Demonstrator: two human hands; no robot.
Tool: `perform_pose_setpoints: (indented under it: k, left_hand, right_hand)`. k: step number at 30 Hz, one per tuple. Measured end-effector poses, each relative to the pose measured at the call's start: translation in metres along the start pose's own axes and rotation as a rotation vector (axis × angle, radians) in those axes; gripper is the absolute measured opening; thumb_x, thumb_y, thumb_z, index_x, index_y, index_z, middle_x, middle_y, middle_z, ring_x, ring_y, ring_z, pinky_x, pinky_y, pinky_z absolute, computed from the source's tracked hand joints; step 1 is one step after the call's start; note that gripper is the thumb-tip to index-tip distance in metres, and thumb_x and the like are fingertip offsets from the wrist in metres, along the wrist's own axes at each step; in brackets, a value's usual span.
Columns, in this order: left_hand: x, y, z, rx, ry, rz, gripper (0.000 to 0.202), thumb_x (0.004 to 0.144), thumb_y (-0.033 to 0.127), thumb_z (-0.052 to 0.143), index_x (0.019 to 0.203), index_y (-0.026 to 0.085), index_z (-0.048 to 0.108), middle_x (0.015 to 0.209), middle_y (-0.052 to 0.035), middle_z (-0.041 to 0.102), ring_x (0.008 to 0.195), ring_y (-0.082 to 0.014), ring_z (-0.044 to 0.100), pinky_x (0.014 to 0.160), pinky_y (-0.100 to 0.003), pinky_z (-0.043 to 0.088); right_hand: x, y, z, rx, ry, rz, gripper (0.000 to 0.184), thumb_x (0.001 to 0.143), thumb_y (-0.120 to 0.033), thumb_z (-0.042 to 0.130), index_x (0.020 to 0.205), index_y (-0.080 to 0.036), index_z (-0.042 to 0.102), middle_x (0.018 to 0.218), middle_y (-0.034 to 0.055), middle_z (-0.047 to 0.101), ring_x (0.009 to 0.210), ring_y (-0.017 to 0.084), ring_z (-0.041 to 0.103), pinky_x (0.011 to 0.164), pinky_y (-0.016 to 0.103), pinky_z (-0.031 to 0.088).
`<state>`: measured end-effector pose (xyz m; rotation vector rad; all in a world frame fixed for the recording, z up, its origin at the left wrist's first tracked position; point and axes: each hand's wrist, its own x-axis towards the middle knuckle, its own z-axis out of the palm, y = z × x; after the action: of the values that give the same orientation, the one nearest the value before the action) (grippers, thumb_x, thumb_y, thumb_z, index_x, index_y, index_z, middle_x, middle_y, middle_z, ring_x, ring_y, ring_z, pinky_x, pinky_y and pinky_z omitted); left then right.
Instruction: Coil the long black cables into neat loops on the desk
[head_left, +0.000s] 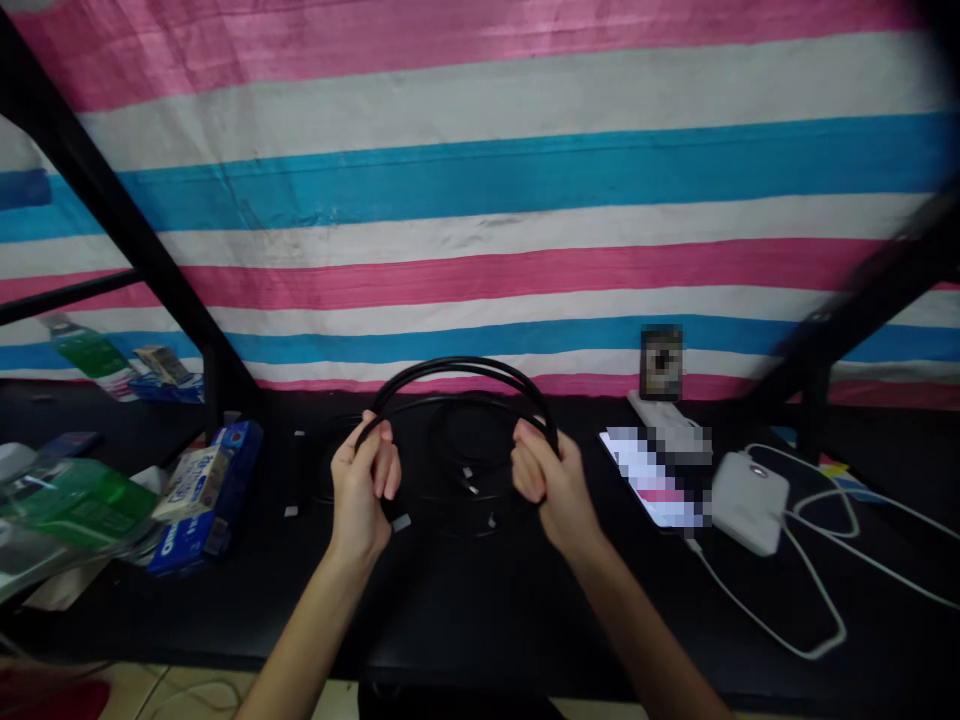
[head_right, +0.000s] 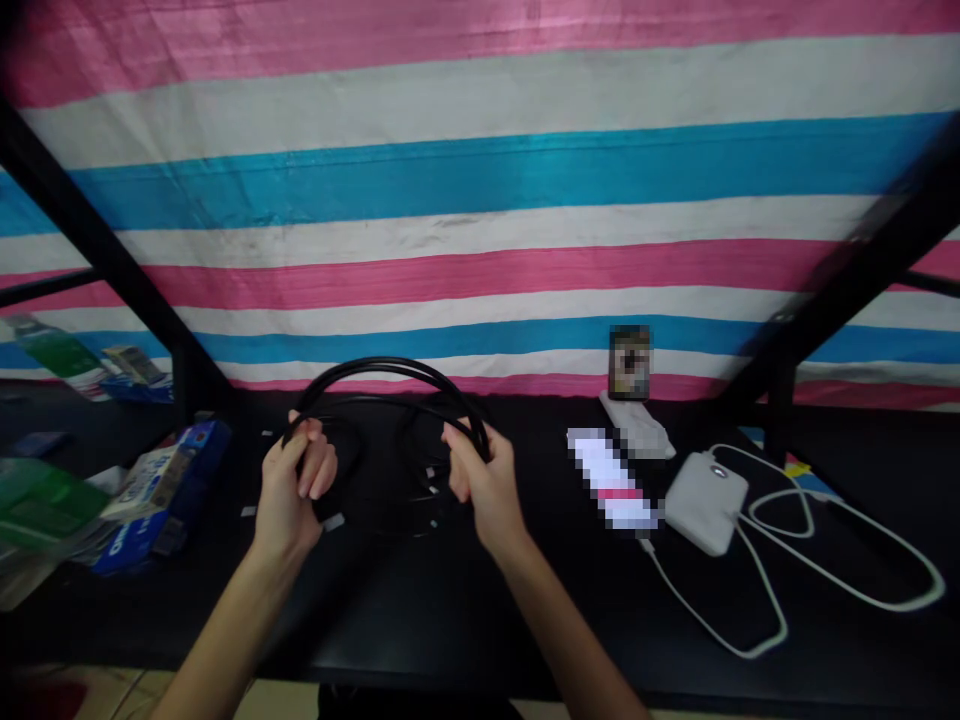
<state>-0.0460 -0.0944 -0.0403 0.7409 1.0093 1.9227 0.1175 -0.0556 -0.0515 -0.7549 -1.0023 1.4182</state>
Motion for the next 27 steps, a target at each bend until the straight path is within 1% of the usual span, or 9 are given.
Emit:
perform_pose_setpoints:
  k: [3, 5, 8, 10, 12, 15, 19, 22, 27]
  left_hand:
    - [0.000, -0.010, 0.007, -0.148, 0.094, -0.058, 0.019, 0.079, 0.028, 0.060, 0.066, 0.017, 0.051, 0.037, 0.0110, 0.021, 0.032, -0.0040, 0.015, 0.034, -0.018, 0.014]
    - [-0.003, -0.020, 0.010, -0.104, 0.066, -0.098, 0.029, 0.080, 0.031, 0.060, 0.058, 0.018, 0.046, 0.037, 0.0104, 0.021, 0.031, -0.0042, 0.018, 0.035, -0.019, 0.016]
    - [-0.010, -0.041, 0.013, 0.051, -0.212, -0.246, 0.053, 0.081, 0.039, 0.057, 0.042, 0.020, 0.027, 0.033, 0.0072, 0.023, 0.031, -0.0071, 0.035, 0.044, -0.022, 0.032]
    - [-0.011, -0.056, 0.015, 0.113, -0.360, -0.336, 0.059, 0.082, 0.042, 0.056, 0.038, 0.022, 0.022, 0.031, 0.0050, 0.025, 0.038, -0.0113, 0.047, 0.057, -0.025, 0.041]
    - [-0.006, -0.069, 0.015, 0.143, -0.312, -0.361, 0.057, 0.080, 0.046, 0.057, 0.039, 0.022, 0.026, 0.032, 0.0052, 0.027, 0.044, -0.0133, 0.052, 0.063, -0.026, 0.043]
    - [0.014, -0.085, 0.013, 0.180, -0.133, -0.351, 0.047, 0.076, 0.049, 0.059, 0.047, 0.020, 0.036, 0.038, 0.0058, 0.036, 0.046, -0.0125, 0.053, 0.056, -0.024, 0.042]
    - [0.042, -0.101, 0.006, 0.238, -0.044, -0.294, 0.023, 0.073, 0.035, 0.064, 0.076, 0.016, 0.050, 0.048, 0.0049, 0.052, 0.044, -0.0115, 0.054, 0.049, -0.021, 0.040]
    - [0.053, -0.110, 0.001, 0.292, -0.026, -0.280, 0.034, 0.073, 0.021, 0.063, 0.102, 0.014, 0.047, 0.055, 0.0030, 0.060, 0.041, -0.0134, 0.055, 0.046, -0.022, 0.041]
    - [0.058, -0.119, -0.010, 0.390, -0.004, -0.265, 0.046, 0.070, 0.005, 0.062, 0.113, 0.010, 0.047, 0.065, 0.0003, 0.062, 0.040, -0.0128, 0.053, 0.038, -0.023, 0.041]
  right_hand:
    - [-0.006, 0.021, 0.009, 0.168, 0.119, 0.043, 0.041, 0.074, -0.037, 0.067, 0.051, -0.018, 0.038, 0.035, -0.0110, 0.027, 0.032, 0.002, 0.025, 0.034, 0.015, 0.022]
    - [-0.003, 0.027, 0.010, 0.272, 0.212, 0.083, 0.044, 0.071, -0.033, 0.068, 0.051, -0.019, 0.031, 0.037, -0.0113, 0.026, 0.033, 0.002, 0.021, 0.033, 0.016, 0.019]
    - [0.015, 0.032, 0.001, 0.426, 0.241, 0.229, 0.039, 0.067, -0.031, 0.064, 0.054, -0.020, 0.028, 0.039, -0.0128, 0.020, 0.034, 0.003, 0.014, 0.032, 0.016, 0.014]
    - [0.030, 0.039, -0.009, 0.398, 0.234, 0.277, 0.036, 0.066, -0.032, 0.060, 0.057, -0.021, 0.027, 0.040, -0.0132, 0.019, 0.035, 0.004, 0.015, 0.032, 0.016, 0.015]
    - [0.044, 0.048, -0.019, 0.278, 0.244, 0.261, 0.033, 0.067, -0.036, 0.058, 0.059, -0.021, 0.029, 0.042, -0.0127, 0.023, 0.035, 0.004, 0.022, 0.033, 0.015, 0.022]
    - [0.059, 0.062, -0.036, 0.126, 0.227, 0.248, 0.025, 0.070, -0.038, 0.057, 0.064, -0.020, 0.040, 0.044, -0.0105, 0.036, 0.039, 0.006, 0.041, 0.041, 0.017, 0.038]
    - [0.071, 0.069, -0.057, -0.049, 0.142, 0.306, 0.018, 0.074, -0.032, 0.059, 0.082, -0.017, 0.054, 0.050, -0.0043, 0.054, 0.047, 0.012, 0.056, 0.041, 0.020, 0.045]
    - [0.075, 0.076, -0.070, -0.178, 0.092, 0.338, 0.029, 0.076, -0.027, 0.061, 0.102, -0.016, 0.053, 0.054, -0.0018, 0.060, 0.045, 0.014, 0.059, 0.034, 0.019, 0.044]
    - [0.078, 0.093, -0.083, -0.252, 0.097, 0.315, 0.041, 0.078, -0.021, 0.060, 0.116, -0.017, 0.045, 0.064, -0.0012, 0.064, 0.044, 0.013, 0.060, 0.030, 0.018, 0.045]
